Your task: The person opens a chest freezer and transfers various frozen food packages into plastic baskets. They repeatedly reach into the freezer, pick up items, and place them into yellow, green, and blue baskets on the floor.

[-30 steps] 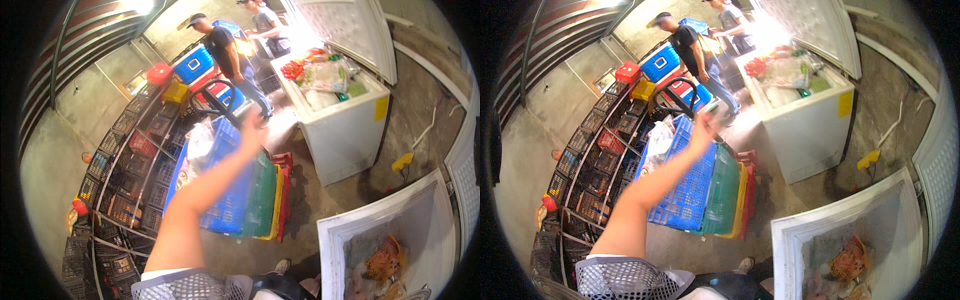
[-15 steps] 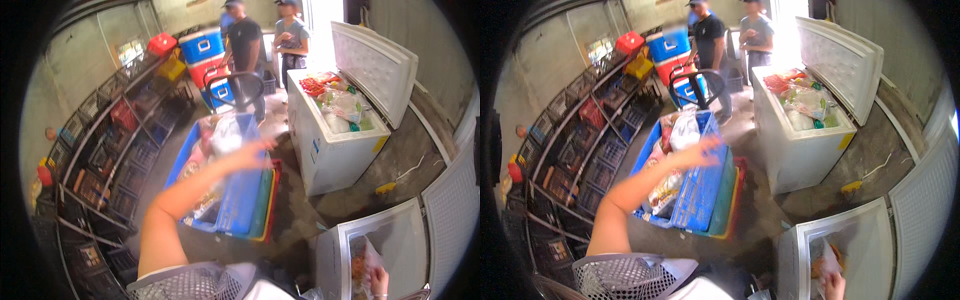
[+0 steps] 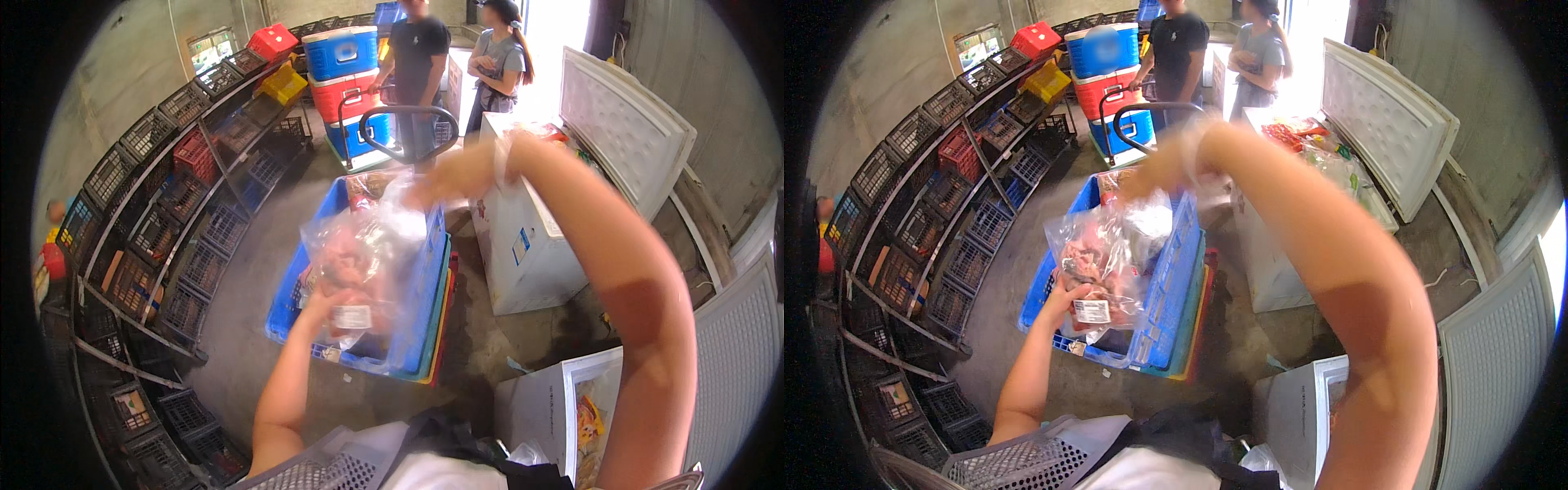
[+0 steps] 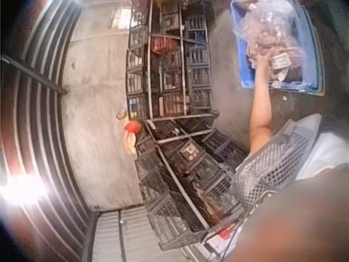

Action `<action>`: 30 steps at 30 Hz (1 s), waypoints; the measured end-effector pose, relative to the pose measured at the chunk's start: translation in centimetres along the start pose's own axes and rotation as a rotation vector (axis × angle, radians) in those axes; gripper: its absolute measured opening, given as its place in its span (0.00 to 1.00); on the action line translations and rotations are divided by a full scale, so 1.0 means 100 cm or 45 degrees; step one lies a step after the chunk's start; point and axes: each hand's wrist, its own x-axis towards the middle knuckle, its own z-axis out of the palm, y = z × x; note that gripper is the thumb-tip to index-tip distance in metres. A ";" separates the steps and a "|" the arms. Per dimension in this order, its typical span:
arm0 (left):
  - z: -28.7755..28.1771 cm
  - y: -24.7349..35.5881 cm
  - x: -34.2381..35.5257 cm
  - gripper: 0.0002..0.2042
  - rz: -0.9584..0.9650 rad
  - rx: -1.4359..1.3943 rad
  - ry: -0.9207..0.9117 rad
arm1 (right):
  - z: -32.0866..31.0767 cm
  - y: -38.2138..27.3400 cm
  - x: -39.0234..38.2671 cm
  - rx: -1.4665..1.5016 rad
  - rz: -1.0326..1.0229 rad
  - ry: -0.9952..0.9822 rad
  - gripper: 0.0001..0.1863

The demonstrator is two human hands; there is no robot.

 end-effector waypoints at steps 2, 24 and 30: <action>-0.021 -0.032 0.019 0.40 -0.032 0.295 0.169 | -0.056 -0.010 0.021 -0.120 0.071 0.676 0.24; 0.184 -0.068 0.006 0.19 0.803 1.548 0.582 | 0.766 -0.035 -0.403 1.642 2.162 1.247 0.07; 0.542 -0.114 -0.072 0.16 1.339 1.161 -0.659 | 1.015 -0.041 -0.488 1.341 2.663 -0.077 0.20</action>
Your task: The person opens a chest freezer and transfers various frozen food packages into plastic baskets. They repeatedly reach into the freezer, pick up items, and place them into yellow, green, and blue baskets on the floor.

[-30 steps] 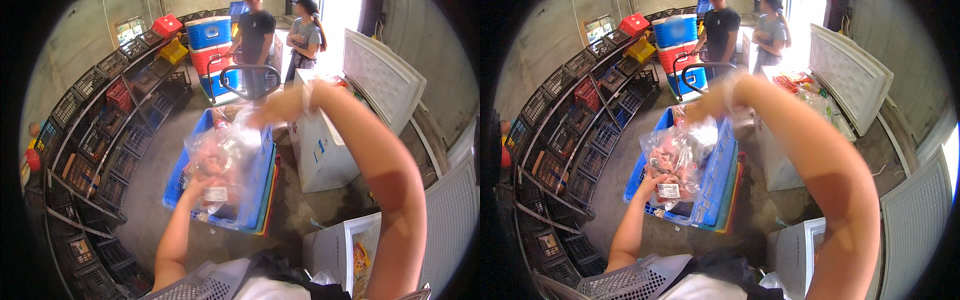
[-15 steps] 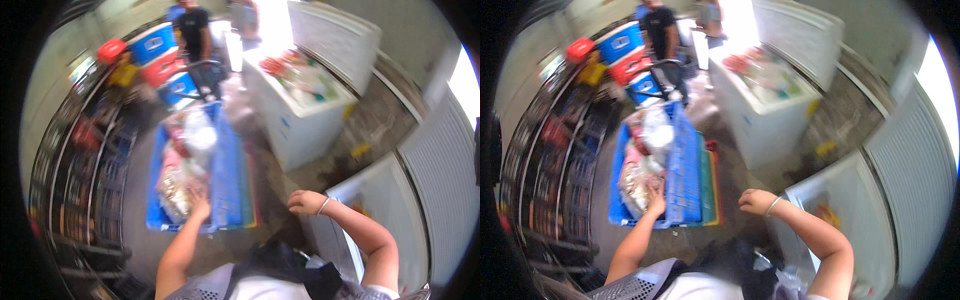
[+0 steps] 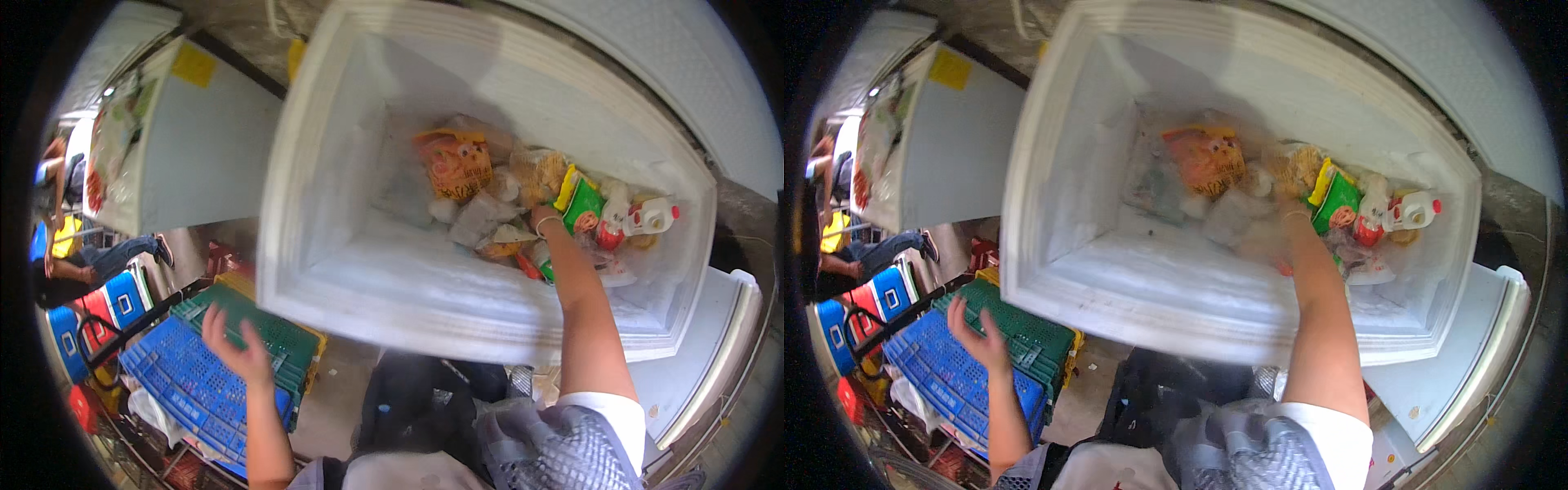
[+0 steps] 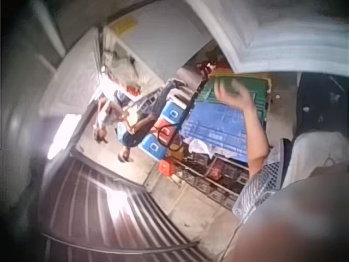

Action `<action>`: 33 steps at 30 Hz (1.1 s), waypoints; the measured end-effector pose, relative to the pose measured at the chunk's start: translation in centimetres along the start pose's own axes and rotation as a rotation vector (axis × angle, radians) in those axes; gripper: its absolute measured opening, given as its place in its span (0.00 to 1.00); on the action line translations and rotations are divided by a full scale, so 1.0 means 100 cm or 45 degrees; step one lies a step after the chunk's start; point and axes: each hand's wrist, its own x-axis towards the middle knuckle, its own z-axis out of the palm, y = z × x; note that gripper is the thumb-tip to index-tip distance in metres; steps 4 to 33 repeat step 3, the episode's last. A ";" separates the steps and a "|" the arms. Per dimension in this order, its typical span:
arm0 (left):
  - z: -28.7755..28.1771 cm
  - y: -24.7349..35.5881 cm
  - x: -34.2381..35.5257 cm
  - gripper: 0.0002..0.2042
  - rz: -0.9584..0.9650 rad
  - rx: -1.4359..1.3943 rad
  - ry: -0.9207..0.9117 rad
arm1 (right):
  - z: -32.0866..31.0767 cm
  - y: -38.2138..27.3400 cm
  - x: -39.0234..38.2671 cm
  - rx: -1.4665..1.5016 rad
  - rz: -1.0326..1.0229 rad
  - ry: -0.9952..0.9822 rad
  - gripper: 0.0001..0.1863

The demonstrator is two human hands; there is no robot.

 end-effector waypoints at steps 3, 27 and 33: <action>0.118 0.079 0.055 0.16 0.374 -0.184 -0.420 | 0.071 0.030 0.069 -0.128 0.075 -0.082 0.24; 0.118 0.079 0.055 0.16 0.374 -0.184 -0.420 | 0.071 0.030 0.069 -0.128 0.075 -0.082 0.24; 0.118 0.079 0.055 0.16 0.374 -0.184 -0.420 | 0.071 0.030 0.069 -0.128 0.075 -0.082 0.24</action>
